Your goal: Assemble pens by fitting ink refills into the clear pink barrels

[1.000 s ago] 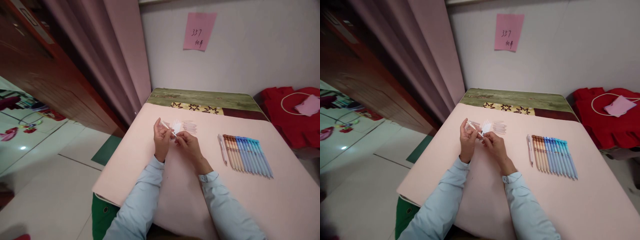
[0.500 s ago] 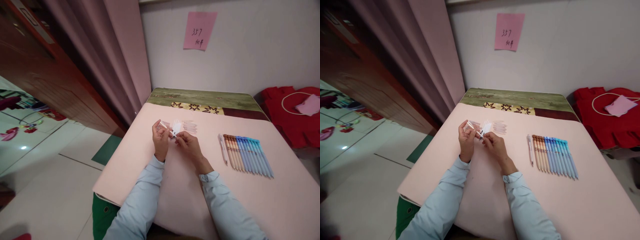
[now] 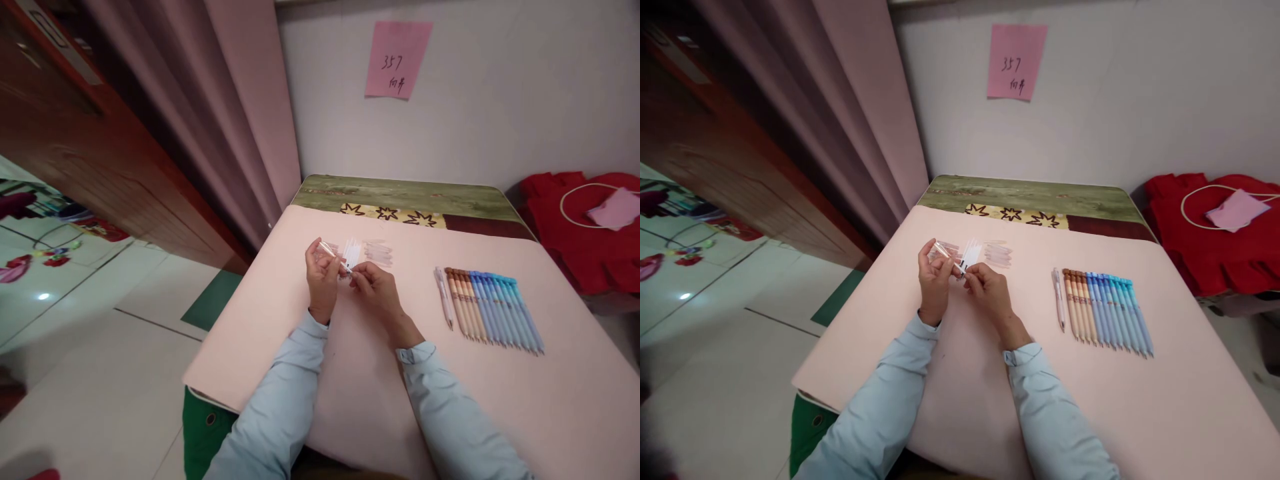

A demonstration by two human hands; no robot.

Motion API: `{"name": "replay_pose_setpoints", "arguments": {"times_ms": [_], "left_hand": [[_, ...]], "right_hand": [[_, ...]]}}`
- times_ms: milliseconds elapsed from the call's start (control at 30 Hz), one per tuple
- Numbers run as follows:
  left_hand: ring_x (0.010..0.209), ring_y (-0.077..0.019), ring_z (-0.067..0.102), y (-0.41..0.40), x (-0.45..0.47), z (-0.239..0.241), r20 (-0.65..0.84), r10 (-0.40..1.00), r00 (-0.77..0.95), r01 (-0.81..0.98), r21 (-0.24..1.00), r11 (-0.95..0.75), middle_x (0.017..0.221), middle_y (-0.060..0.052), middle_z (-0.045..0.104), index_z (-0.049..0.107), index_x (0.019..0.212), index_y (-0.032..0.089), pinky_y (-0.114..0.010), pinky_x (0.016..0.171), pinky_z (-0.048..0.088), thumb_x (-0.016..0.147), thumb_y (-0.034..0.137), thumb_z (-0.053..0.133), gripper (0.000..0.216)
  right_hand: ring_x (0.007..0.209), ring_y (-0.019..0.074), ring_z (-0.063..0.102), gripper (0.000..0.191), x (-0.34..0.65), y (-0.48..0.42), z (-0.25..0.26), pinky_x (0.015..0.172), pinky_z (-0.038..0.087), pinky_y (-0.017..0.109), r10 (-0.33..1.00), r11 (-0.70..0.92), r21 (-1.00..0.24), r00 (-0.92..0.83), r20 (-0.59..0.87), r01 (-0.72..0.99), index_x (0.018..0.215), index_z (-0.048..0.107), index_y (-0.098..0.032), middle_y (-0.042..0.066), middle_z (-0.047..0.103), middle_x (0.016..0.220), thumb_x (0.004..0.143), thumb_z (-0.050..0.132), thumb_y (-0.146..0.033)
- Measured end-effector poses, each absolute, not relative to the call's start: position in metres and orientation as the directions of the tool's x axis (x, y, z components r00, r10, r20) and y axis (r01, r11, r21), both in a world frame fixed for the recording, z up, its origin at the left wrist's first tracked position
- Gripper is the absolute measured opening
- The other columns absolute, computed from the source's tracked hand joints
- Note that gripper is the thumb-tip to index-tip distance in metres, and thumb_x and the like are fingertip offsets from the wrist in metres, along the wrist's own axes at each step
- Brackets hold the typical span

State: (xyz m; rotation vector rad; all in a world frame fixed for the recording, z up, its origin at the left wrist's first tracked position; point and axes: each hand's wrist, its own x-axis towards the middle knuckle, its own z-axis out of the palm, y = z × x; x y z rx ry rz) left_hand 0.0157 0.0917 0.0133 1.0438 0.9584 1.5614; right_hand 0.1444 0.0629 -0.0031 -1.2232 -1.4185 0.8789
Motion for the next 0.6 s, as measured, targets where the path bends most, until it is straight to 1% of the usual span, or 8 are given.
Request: {"name": "replay_pose_setpoints", "arguments": {"times_ms": [167, 300, 467, 600], "left_hand": [[0.055, -0.0100, 0.058, 0.0913, 0.0160, 0.0139, 0.171, 0.975, -0.144, -0.287, 0.935, -0.207, 0.079, 0.000, 0.068, 0.038, 0.137, 0.021, -0.025, 0.059, 0.050, 0.081, 0.031, 0.072, 0.066], [0.055, -0.0110, 0.058, 0.0918, 0.0157, 0.0140, 0.167, 0.974, -0.155, -0.282, 0.937, -0.206, 0.071, 0.003, 0.065, 0.039, 0.135, 0.020, -0.025, 0.060, 0.050, 0.081, 0.031, 0.072, 0.065], [0.054, -0.0107, 0.058, 0.0917, 0.0157, 0.0149, 0.167, 0.969, -0.183, -0.273, 0.938, -0.214, 0.066, 0.005, 0.062, 0.042, 0.131, 0.020, -0.025, 0.061, 0.049, 0.080, 0.031, 0.074, 0.062], [0.055, -0.0104, 0.058, 0.0915, 0.0157, 0.0145, 0.177, 0.970, -0.169, -0.290, 0.931, -0.220, 0.073, 0.003, 0.064, 0.040, 0.134, 0.021, -0.025, 0.061, 0.049, 0.080, 0.033, 0.073, 0.064]], "right_hand": [[0.058, 0.0153, 0.063, 0.020, 0.1423, 0.0627, -0.0016, 0.058, 0.049, 0.025, 0.973, 0.215, -0.950, 0.034, 0.228, 0.225, 0.086, 0.062, -0.022, 0.001, 0.067, 0.066, 0.090, 0.057, -0.041], [0.057, 0.0150, 0.062, 0.022, 0.1423, 0.0627, -0.0014, 0.057, 0.049, 0.025, 0.972, 0.220, -0.951, 0.038, 0.233, 0.215, 0.085, 0.062, -0.022, 0.001, 0.066, 0.065, 0.090, 0.058, -0.043], [0.057, 0.0149, 0.062, 0.022, 0.1422, 0.0632, -0.0030, 0.057, 0.049, 0.025, 0.971, 0.220, -0.949, 0.044, 0.236, 0.226, 0.085, 0.062, -0.022, 0.000, 0.066, 0.065, 0.090, 0.058, -0.043], [0.057, 0.0147, 0.062, 0.020, 0.1416, 0.0629, -0.0018, 0.057, 0.049, 0.025, 0.971, 0.217, -0.950, 0.048, 0.233, 0.223, 0.085, 0.063, -0.021, 0.000, 0.066, 0.065, 0.090, 0.059, -0.041]]}}
